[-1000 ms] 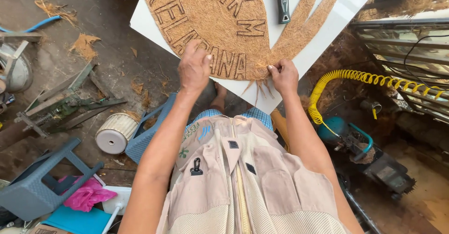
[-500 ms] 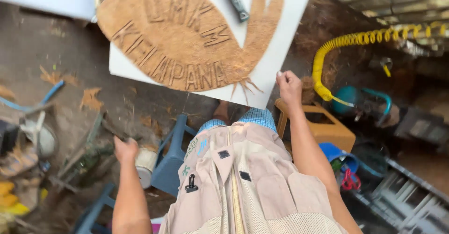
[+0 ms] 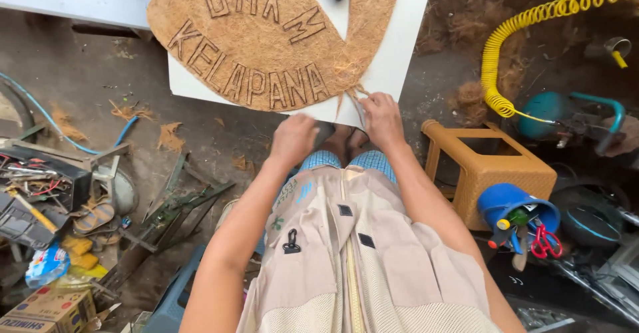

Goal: The person uses a green spray bottle to wet a circular coir mat with engraved text, then uses a black air blower to dry it. They then use red-handled scissors to trim loose fibers along the mat's edge.

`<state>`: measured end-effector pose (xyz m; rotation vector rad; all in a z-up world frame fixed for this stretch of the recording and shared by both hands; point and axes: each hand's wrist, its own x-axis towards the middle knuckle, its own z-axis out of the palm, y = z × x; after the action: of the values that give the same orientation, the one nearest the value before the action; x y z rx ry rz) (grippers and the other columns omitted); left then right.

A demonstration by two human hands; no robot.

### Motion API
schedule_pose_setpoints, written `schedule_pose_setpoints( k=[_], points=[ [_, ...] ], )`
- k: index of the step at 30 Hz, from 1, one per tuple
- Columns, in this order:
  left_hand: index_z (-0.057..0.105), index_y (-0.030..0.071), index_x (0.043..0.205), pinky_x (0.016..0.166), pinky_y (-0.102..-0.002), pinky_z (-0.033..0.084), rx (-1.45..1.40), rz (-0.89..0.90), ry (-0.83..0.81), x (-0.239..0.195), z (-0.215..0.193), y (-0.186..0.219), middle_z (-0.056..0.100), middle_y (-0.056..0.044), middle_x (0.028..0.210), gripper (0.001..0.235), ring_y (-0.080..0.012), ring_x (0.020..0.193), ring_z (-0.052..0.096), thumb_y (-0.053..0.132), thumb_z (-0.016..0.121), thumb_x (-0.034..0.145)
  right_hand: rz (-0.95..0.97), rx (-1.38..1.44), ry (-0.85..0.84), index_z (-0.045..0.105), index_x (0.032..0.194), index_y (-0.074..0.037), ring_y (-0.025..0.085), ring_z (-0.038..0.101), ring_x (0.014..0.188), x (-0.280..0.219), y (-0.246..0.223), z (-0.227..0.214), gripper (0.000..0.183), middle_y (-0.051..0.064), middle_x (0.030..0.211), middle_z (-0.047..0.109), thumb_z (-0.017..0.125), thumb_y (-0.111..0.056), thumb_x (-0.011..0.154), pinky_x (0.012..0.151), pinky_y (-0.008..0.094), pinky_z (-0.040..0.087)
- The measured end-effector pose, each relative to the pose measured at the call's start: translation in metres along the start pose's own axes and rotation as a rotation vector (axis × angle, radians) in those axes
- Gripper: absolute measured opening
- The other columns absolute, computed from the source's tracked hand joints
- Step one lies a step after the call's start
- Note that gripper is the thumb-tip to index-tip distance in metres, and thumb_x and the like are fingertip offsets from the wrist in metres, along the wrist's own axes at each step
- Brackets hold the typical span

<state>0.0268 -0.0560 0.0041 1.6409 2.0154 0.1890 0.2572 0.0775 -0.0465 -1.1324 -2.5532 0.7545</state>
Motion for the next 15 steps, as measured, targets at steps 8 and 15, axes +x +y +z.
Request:
schedule_pose_setpoints(
  k=[8, 15],
  points=[
    [0.065, 0.012, 0.103, 0.084, -0.037, 0.046, 0.143, 0.529, 0.326, 0.061, 0.054, 0.015, 0.064, -0.007, 0.106, 0.022, -0.0235, 0.097, 0.060, 0.021, 0.062, 0.083, -0.009, -0.053, -0.010, 0.068, 0.101, -0.019, 0.025, 0.060, 0.104, -0.005, -0.005, -0.023, 0.018, 0.000, 0.099, 0.058, 0.064, -0.010, 0.087, 0.084, 0.037, 0.047],
    [0.067, 0.009, 0.119, 0.085, -0.034, 0.052, -0.016, 0.517, 0.219, 0.098, 0.018, 0.013, 0.064, -0.011, 0.120, 0.035, -0.0265, 0.105, 0.066, 0.012, 0.064, 0.085, 0.269, -0.033, 0.069, 0.070, 0.103, -0.017, 0.026, 0.061, 0.105, -0.042, -0.008, -0.028, 0.020, 0.002, 0.100, 0.061, 0.064, -0.009, 0.086, 0.082, 0.040, 0.049]
  ],
)
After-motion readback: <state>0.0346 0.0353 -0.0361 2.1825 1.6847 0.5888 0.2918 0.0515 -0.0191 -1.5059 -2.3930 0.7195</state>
